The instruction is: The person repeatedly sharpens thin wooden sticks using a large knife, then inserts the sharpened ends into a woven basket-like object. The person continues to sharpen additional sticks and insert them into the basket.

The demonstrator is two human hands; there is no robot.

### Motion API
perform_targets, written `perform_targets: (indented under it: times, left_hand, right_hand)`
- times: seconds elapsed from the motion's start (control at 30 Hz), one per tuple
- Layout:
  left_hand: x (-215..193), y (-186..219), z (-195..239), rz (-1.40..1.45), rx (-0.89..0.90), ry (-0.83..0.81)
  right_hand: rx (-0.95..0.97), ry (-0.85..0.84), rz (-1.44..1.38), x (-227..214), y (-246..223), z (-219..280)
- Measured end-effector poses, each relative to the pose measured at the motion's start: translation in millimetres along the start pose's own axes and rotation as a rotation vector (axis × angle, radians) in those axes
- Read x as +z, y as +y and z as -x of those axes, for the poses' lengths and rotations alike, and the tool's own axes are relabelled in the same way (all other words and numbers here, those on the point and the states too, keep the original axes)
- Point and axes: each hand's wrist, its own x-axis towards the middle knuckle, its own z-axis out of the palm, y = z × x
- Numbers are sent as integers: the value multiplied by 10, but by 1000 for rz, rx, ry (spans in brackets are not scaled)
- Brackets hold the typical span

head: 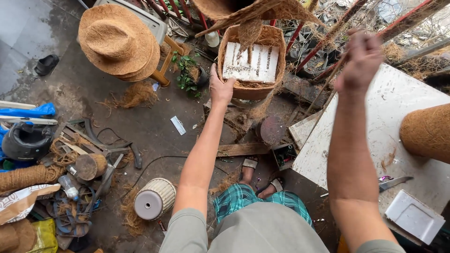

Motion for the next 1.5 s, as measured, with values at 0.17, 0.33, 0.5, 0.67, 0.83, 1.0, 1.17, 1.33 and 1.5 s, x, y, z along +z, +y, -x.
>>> perform_targets:
  times: [0.17,0.33,0.5,0.67,0.83,1.0,1.17,1.33,1.5]
  left_hand:
    - [14,350,282,64,-37,108]
    - [149,244,128,60,-50,176]
    - [181,247,155,15,-125,142]
    - [288,-85,106,86,143,273]
    - [323,-188,65,50,159,295]
    - [383,-232,-14,47,181,303]
    - [387,-228,-18,62,140,265]
    - [360,-251,3,65,162,259]
    - [362,-279,-8,40,169,251]
  right_hand:
    - [-450,-40,78,59,-627,-143]
    - [-553,-165,154,410,-501,159]
    - [-485,-289,221,647,-225,607]
    - [-456,-256,73,698,-79,763]
    - [-447,-236,67,617,-163,897]
    - [-464,-267,229,694,196,1043]
    - [-453,-312,302,799,531,1058]
    - [-451,-333,352,881,646,1073]
    - [-460,-327,405,901,783,1121]
